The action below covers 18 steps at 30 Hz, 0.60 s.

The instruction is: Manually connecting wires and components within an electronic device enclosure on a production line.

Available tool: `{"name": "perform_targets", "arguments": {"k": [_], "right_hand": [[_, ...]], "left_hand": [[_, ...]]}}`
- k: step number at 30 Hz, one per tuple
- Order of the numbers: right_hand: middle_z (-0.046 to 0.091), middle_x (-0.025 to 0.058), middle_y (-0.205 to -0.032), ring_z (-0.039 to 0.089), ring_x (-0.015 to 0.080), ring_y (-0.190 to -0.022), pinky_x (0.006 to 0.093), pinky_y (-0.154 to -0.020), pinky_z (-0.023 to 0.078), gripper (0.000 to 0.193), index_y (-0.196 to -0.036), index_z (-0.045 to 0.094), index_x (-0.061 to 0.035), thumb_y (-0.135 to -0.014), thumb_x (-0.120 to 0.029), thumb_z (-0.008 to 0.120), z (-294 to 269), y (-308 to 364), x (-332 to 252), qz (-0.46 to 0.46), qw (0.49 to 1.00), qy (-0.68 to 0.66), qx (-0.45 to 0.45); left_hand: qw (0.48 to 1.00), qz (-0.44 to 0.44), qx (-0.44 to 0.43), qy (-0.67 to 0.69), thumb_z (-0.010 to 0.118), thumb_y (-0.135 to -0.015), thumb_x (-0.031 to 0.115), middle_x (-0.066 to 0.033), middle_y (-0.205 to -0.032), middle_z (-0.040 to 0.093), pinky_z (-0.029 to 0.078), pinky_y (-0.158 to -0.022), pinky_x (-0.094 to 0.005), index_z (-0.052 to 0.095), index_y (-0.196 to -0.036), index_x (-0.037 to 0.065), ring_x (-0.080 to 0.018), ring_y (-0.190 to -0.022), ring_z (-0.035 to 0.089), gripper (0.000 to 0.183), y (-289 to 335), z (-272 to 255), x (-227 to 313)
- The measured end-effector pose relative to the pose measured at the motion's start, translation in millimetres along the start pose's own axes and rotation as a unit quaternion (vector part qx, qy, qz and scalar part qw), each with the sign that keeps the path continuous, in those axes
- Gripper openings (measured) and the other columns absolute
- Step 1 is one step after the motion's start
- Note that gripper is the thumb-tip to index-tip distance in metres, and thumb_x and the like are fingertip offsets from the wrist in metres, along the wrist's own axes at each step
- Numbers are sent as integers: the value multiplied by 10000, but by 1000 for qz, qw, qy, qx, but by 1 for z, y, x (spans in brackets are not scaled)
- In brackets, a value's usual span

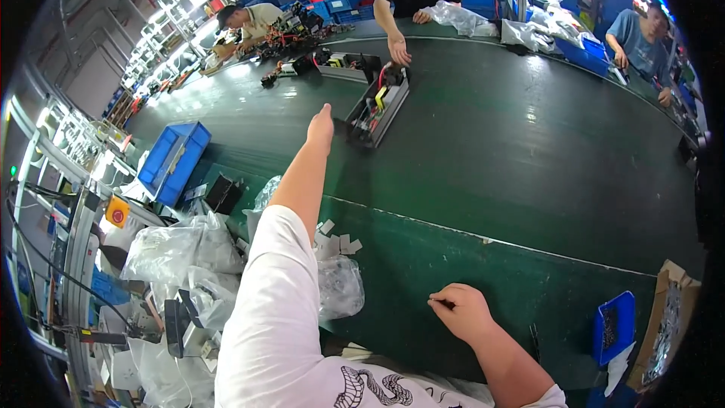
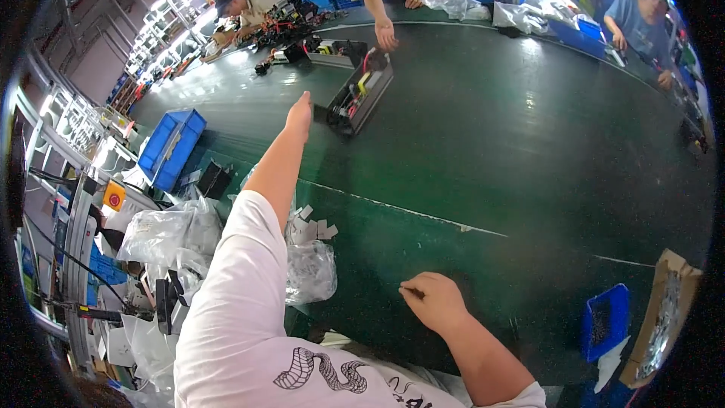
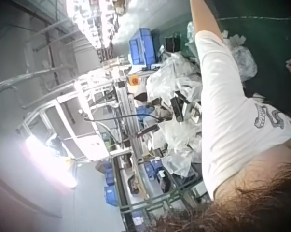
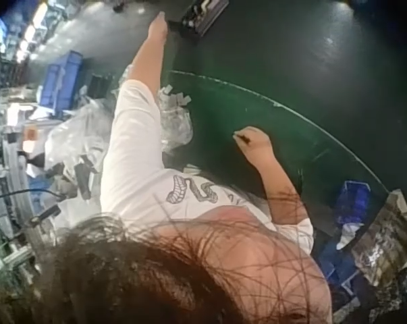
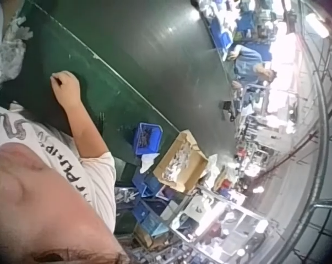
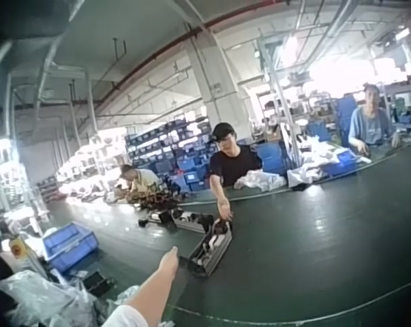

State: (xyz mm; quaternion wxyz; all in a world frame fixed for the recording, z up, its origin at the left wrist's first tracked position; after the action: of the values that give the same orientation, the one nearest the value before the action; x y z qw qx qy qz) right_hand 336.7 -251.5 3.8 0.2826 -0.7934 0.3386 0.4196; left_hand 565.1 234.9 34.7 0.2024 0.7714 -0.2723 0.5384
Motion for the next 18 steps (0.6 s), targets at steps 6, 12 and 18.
{"name": "perform_targets", "arguments": {"k": [6, 12, 18], "right_hand": [[695, 81, -806, 671, 232, -741, 332, -674, 542, 96, -905, 761, -46, -830, -99, 791, -7, 4, 3, 4, 1000, 9, -5], [707, 98, -858, 683, 308, -838, 406, -724, 550, 101, -921, 759, -72, -846, -137, 772, -1, -2, -2, 10, 1000, -10, -23], [706, 106, -860, 682, 316, -832, 407, -718, 548, 105, -921, 759, -69, -843, -138, 774, -5, -2, 1, 43, 998, -18, -30]], "left_hand": [[957, -163, -238, -21, 527, -996, 582, -170, -1379, 596, 393, -1122, -441, 582, -1349, -3, -300, -1269, 578, 685, 39, 25, -2], [886, -152, -433, -69, 462, -1001, 638, -166, -1521, 491, 381, -1134, -499, 417, -1519, 43, -325, -1321, 560, 790, 99, 44, 9], [823, 229, -433, -287, 631, -953, 478, -79, -1347, 611, 440, -1051, -460, 621, -1286, 87, -286, -1240, 577, 514, 172, 106, 72]]}}
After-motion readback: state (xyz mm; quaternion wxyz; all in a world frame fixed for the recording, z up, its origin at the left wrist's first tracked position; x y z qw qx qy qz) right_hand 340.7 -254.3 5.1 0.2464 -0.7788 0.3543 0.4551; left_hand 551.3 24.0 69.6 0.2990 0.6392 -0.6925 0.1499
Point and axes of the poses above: each hand's wrist, its own y-axis away from the middle knuckle, its own z-axis out of the palm, x = y × z, the point moved 6 cm from there along -y, towards the middle knuckle
